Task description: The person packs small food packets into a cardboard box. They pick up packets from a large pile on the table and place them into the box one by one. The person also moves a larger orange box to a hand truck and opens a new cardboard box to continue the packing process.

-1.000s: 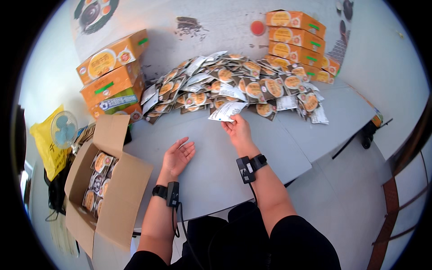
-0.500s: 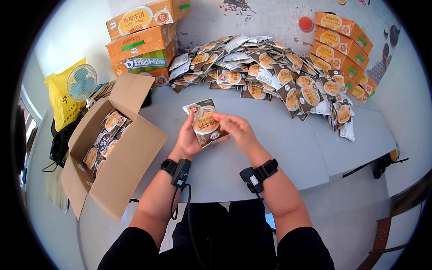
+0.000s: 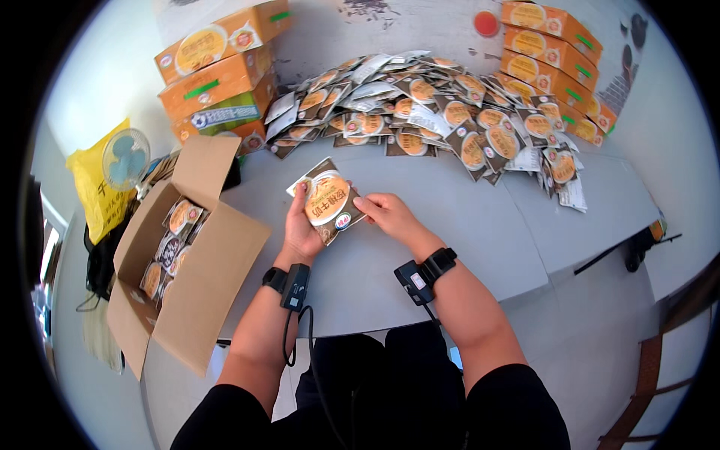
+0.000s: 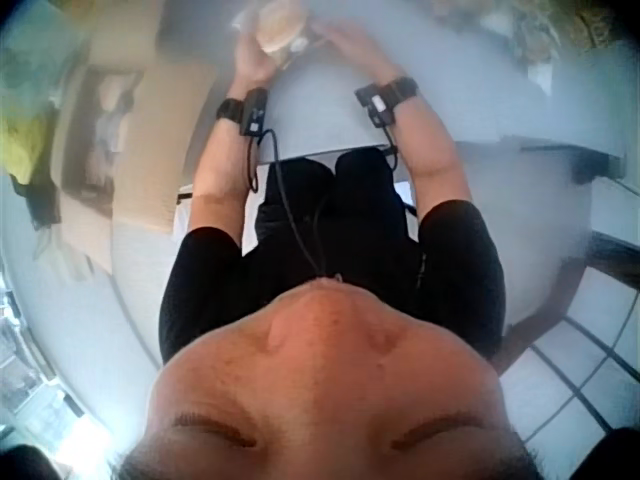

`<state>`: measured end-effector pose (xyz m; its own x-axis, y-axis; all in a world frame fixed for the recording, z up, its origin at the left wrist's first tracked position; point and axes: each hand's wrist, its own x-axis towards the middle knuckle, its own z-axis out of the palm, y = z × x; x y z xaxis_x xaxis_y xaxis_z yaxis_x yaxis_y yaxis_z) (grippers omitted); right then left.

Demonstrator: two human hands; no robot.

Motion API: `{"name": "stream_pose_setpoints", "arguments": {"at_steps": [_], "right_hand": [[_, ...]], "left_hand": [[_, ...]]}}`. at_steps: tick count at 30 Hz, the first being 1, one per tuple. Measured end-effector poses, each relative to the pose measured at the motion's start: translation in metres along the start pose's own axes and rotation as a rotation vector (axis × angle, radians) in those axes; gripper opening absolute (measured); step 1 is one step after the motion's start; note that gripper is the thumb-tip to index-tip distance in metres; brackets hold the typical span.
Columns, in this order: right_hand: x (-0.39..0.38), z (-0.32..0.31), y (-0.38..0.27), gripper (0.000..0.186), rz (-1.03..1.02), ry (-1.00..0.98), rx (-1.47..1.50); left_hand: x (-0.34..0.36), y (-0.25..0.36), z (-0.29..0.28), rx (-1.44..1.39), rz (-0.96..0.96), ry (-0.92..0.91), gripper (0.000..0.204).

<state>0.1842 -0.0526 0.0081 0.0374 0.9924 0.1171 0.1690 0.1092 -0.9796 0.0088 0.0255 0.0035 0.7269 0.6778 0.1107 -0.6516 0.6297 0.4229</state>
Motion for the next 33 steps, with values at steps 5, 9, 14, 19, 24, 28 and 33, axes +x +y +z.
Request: {"name": "stream_pose_setpoints", "arguments": {"at_steps": [5,9,14,19,24,28,33], "right_hand": [[0.007,-0.012,0.002,0.035,-0.093,0.283,0.132],[0.008,-0.014,0.005,0.029,-0.017,0.422,0.582],[0.008,-0.019,0.000,0.030,-0.011,0.220,0.761],[0.008,-0.022,0.009,0.052,0.112,0.215,0.638],[0.004,-0.022,0.003,0.046,0.184,0.023,0.482],[0.002,-0.026,0.003,0.030,0.189,-0.059,0.467],[0.003,-0.025,0.004,0.022,0.176,-0.116,0.674]], "left_hand": [[-0.011,0.002,0.011,-0.157,-0.112,-0.067,0.073],[-0.023,0.001,0.017,-0.049,-0.258,-0.084,0.079],[-0.013,0.003,-0.007,0.139,-0.450,-0.073,0.065],[-0.007,-0.009,-0.001,0.213,-0.324,0.140,0.046],[-0.009,-0.007,-0.002,0.302,-0.164,0.264,0.046],[-0.015,-0.008,0.013,0.356,-0.169,0.256,0.051],[-0.016,0.002,0.012,0.329,-0.270,0.019,0.066]]}}
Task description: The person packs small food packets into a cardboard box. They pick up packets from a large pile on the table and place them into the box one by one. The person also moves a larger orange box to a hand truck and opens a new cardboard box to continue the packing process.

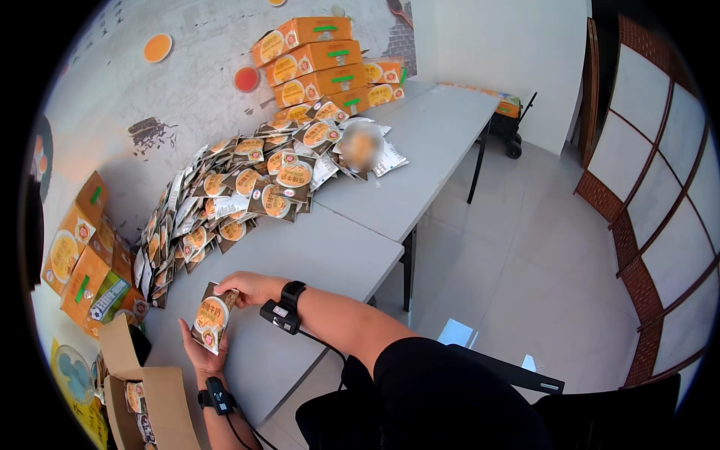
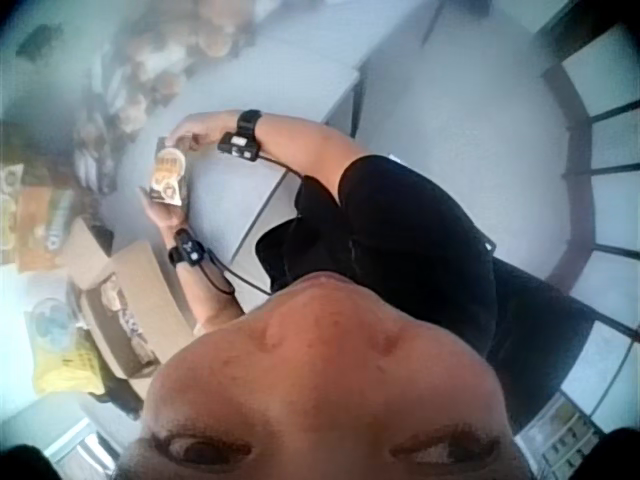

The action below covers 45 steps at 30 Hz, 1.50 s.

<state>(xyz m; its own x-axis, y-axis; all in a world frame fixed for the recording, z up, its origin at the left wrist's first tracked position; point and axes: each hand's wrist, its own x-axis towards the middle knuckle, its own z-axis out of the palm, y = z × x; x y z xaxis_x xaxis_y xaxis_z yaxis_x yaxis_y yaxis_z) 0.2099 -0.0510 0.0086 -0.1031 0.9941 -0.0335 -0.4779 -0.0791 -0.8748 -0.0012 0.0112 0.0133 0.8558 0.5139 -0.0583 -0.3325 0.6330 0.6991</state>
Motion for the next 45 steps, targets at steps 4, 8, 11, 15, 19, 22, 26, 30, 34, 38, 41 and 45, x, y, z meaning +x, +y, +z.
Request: {"name": "stream_pose_setpoints", "arguments": {"at_steps": [4,8,11,15,19,22,26,30,34,38,41,45], "right_hand": [[-0.010,0.006,-0.002,0.024,-0.001,-0.042,0.224],[-0.022,0.022,-0.010,0.026,0.104,-0.082,0.169],[-0.007,0.012,0.003,0.028,0.136,-0.098,0.170],[0.011,-0.011,0.013,0.040,0.076,0.037,0.256],[0.006,-0.008,0.006,0.051,0.117,-0.057,0.174],[0.001,0.001,0.002,0.043,0.132,-0.037,0.053],[0.000,0.002,0.001,0.031,0.150,0.010,0.038],[0.003,-0.001,0.005,0.027,0.144,0.026,0.060],[0.007,-0.003,0.011,0.027,0.119,0.054,0.151],[0.009,-0.002,0.011,0.029,0.103,0.068,0.182],[0.008,0.001,0.010,0.029,0.092,0.056,0.165],[0.010,0.007,0.012,0.028,0.090,0.040,0.083]], "left_hand": [[-0.007,-0.006,0.032,-0.160,0.005,0.147,0.067],[-0.008,-0.011,-0.013,0.048,-0.082,0.001,0.066],[0.003,-0.021,-0.033,0.117,-0.136,-0.042,0.051],[0.008,-0.017,-0.012,0.044,-0.106,0.035,0.043],[0.006,-0.010,-0.015,0.001,-0.061,0.083,0.041],[0.008,-0.011,-0.015,-0.003,-0.051,0.089,0.041],[0.007,-0.015,-0.009,0.064,-0.045,0.081,0.042],[0.007,-0.016,-0.011,0.099,-0.052,0.063,0.044],[0.007,-0.016,-0.002,0.083,-0.064,0.054,0.046],[0.008,-0.016,0.005,0.071,-0.036,0.042,0.053],[0.007,-0.015,0.011,0.059,-0.030,0.048,0.056],[0.008,-0.013,0.008,0.084,0.061,0.049,0.056]]}}
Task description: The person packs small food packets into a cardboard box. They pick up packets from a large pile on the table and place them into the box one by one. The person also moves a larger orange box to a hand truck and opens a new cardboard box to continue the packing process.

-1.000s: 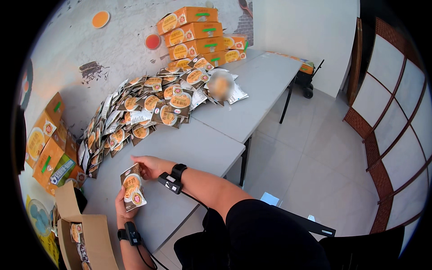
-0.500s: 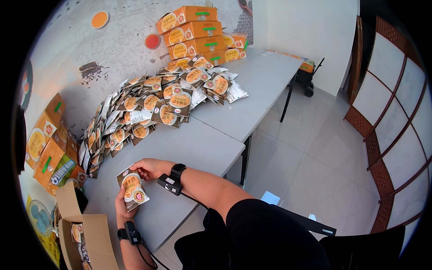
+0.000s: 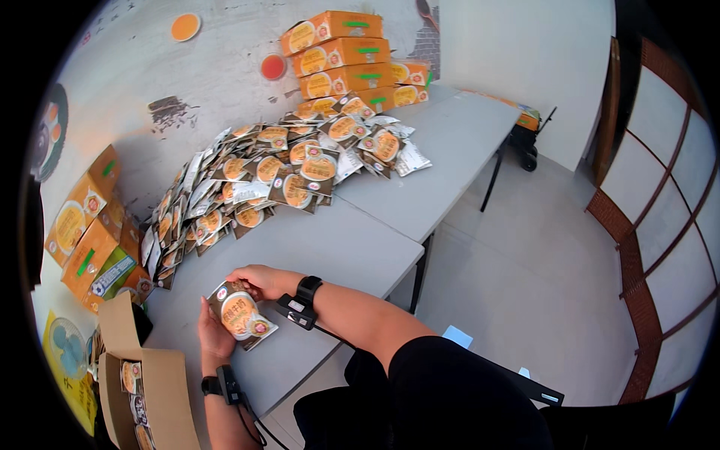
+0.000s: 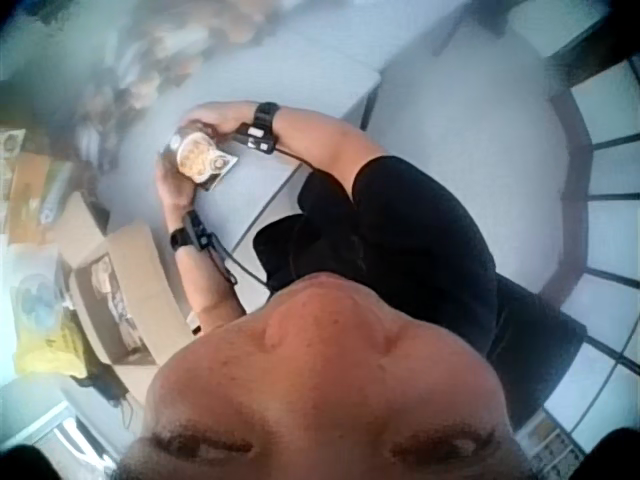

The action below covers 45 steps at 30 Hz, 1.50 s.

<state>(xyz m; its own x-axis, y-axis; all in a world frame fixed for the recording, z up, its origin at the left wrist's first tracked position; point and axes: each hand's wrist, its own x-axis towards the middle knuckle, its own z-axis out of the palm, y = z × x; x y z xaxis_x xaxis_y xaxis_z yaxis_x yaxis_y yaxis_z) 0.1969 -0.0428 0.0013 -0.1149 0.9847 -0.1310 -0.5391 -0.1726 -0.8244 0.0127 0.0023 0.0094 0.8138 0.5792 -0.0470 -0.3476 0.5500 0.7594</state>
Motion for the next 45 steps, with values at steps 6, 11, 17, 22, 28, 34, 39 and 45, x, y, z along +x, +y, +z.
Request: {"name": "stream_pose_setpoints", "arguments": {"at_steps": [6,11,17,22,28,34,39,45], "right_hand": [[-0.008,0.008,-0.004,0.021,-0.037,-0.005,-0.130],[-0.011,0.022,-0.003,0.021,-0.225,-0.021,-0.358],[-0.026,0.049,-0.008,0.023,-0.541,-0.036,-0.519],[-0.025,0.046,-0.004,0.018,-0.633,-0.010,-0.601],[-0.026,0.049,-0.003,0.018,-0.660,0.004,-0.644],[-0.027,0.048,-0.006,0.013,-0.567,-0.070,-0.467],[-0.015,0.039,-0.001,0.015,-0.544,-0.044,-0.414],[-0.007,0.029,-0.002,0.017,-0.604,0.091,-0.441]], "left_hand": [[0.004,0.001,-0.010,0.058,0.115,0.209,0.026],[0.002,-0.001,-0.004,0.227,0.345,0.312,0.015],[-0.015,0.008,0.017,0.695,0.696,0.271,0.014],[-0.016,0.006,0.024,0.669,0.708,0.230,0.011],[-0.015,0.006,0.023,0.586,0.672,0.239,0.011],[-0.010,0.004,0.018,0.502,0.635,0.209,0.011],[-0.017,0.006,0.021,0.421,0.571,0.303,0.012],[0.001,0.004,-0.004,0.283,0.578,0.341,0.012]]}}
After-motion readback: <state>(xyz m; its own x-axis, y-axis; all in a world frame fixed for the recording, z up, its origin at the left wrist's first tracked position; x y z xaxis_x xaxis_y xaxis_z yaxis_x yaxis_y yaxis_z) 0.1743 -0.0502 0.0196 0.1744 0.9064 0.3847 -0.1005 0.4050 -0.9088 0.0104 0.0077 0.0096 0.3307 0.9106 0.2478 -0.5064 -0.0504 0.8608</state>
